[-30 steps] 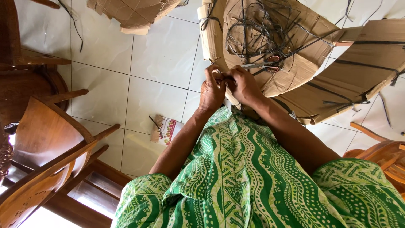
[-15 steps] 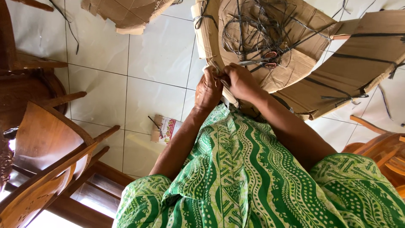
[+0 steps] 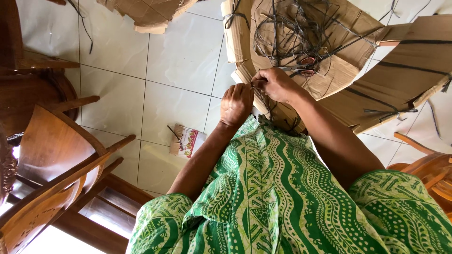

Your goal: Securing a cardboard furniture frame using plastic ties and scissors

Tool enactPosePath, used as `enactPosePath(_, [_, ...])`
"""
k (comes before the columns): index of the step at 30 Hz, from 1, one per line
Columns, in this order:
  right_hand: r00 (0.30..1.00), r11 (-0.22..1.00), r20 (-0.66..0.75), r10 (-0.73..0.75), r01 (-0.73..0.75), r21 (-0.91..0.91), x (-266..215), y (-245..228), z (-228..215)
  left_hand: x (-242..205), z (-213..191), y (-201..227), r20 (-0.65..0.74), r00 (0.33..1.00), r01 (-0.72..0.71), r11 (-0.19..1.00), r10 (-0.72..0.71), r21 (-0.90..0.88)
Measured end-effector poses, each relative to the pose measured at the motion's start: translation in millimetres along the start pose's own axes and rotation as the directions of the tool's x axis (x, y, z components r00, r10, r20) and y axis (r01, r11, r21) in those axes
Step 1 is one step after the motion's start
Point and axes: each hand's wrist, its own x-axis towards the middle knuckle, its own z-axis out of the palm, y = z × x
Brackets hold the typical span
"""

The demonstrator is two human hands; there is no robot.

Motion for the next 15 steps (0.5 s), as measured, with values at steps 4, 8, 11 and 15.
enactPosePath(4, [0.999,0.996,-0.031,0.014,-0.011,0.092,-1.2,-8.6,1.0,10.8,-18.6,6.5,0.07,0.996,-0.054,0.993,0.047,0.105])
enactPosePath(8, [0.999,0.992,-0.054,0.008,-0.001,0.129,-7.2,-13.9,0.2,15.1,-20.2,8.4,0.087,0.995,-0.066,0.99,0.055,0.122])
enactPosePath(11, [0.997,0.997,-0.071,-0.026,0.031,0.069,-9.2,-13.2,-0.1,16.1,-16.2,6.6,0.094,0.995,-0.042,0.996,0.034,0.078])
enactPosePath(15, [0.975,0.985,-0.138,-0.175,0.174,-0.024,-6.7,0.3,7.8,11.2,-14.6,5.1,0.082,0.996,-0.036,0.996,0.029,0.078])
